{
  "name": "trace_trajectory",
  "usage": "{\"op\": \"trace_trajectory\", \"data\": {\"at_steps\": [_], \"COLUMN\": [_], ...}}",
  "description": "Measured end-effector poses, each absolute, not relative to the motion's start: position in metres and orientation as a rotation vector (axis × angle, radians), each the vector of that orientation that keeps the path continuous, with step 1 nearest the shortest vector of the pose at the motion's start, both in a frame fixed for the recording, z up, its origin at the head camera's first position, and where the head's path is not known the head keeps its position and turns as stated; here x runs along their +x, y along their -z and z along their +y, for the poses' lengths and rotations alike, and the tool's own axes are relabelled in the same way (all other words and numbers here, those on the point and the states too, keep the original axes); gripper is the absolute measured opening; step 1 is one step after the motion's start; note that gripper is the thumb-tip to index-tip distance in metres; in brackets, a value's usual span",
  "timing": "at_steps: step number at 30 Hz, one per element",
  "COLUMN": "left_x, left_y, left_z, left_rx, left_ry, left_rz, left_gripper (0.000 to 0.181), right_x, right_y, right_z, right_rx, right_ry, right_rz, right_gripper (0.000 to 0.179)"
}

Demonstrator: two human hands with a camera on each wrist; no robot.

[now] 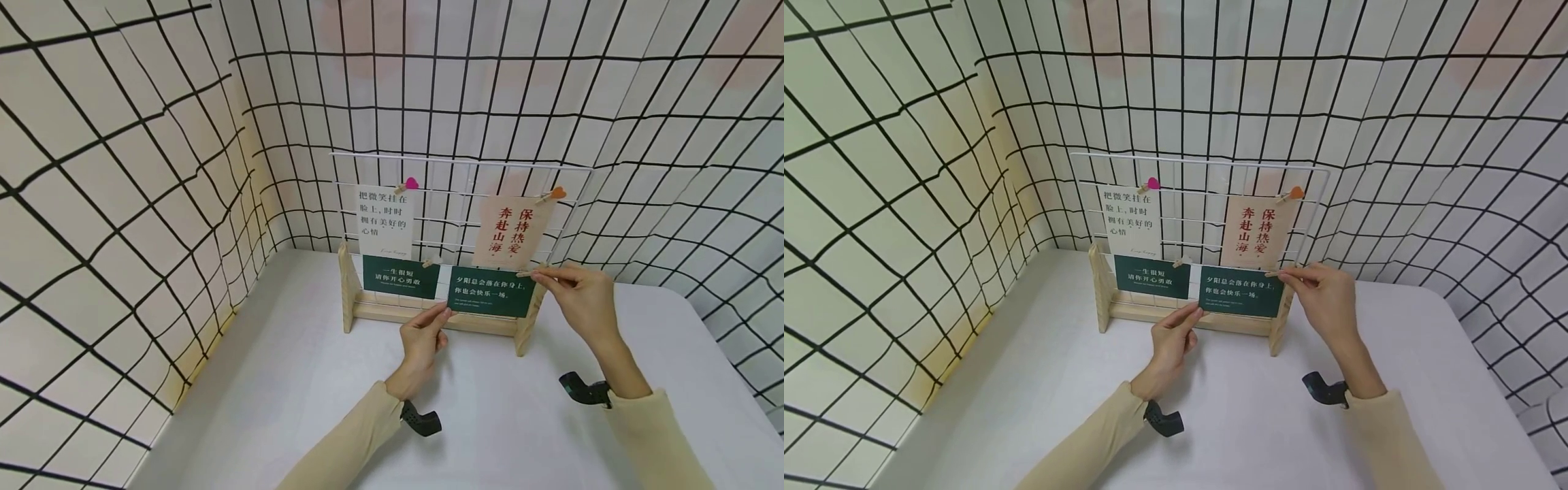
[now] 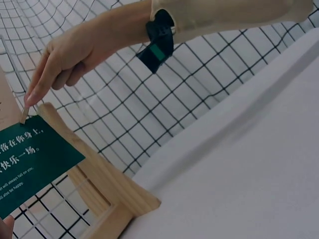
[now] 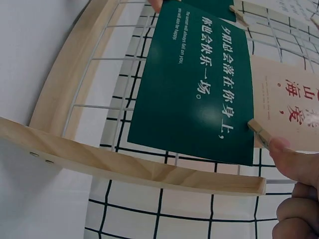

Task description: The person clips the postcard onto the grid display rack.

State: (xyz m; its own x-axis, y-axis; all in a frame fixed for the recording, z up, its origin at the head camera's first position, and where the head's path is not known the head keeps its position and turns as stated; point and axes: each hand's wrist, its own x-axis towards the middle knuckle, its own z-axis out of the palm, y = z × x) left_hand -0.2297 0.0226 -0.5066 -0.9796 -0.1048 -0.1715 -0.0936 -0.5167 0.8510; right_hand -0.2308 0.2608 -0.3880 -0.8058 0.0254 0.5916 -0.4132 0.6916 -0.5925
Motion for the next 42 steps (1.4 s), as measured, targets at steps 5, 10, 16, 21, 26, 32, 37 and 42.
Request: {"op": "trace_trajectory", "data": {"at_steps": [5, 10, 16, 21, 26, 32, 37, 42], "left_x": [-0.233, -0.234, -0.237, -0.240, -0.243, -0.246, -0.248, -0.249], "left_y": [0.510, 0.511, 0.509, 0.509, 0.511, 0.511, 0.511, 0.508], "left_z": [0.023, 0.024, 0.026, 0.028, 0.029, 0.029, 0.029, 0.030], "left_rx": [0.314, 0.309, 0.287, 0.284, 0.264, 0.266, 0.267, 0.291], "left_ry": [2.702, 2.710, 2.704, 2.669, 2.638, 2.624, 2.620, 2.634], "left_rz": [-1.526, -1.525, -1.533, -1.501, -1.499, -1.506, -1.521, -1.507], "left_gripper": [0.023, 0.025, 0.027, 0.024, 0.024, 0.023, 0.023, 0.026], "right_x": [-0.233, -0.235, -0.236, -0.237, -0.239, -0.239, -0.240, -0.241], "right_y": [0.387, 0.387, 0.384, 0.381, 0.380, 0.380, 0.380, 0.379], "right_z": [0.259, 0.257, 0.255, 0.253, 0.252, 0.252, 0.252, 0.252], "right_rx": [0.317, 0.341, 0.354, 0.353, 0.357, 0.337, 0.336, 0.337], "right_ry": [-0.982, -0.972, -0.902, -0.851, -0.806, -0.834, -0.858, -0.861], "right_rz": [-2.365, -2.357, -2.354, -2.379, -2.401, -2.434, -2.431, -2.438], "right_gripper": [0.013, 0.013, 0.013, 0.014, 0.015, 0.015, 0.014, 0.015]}}
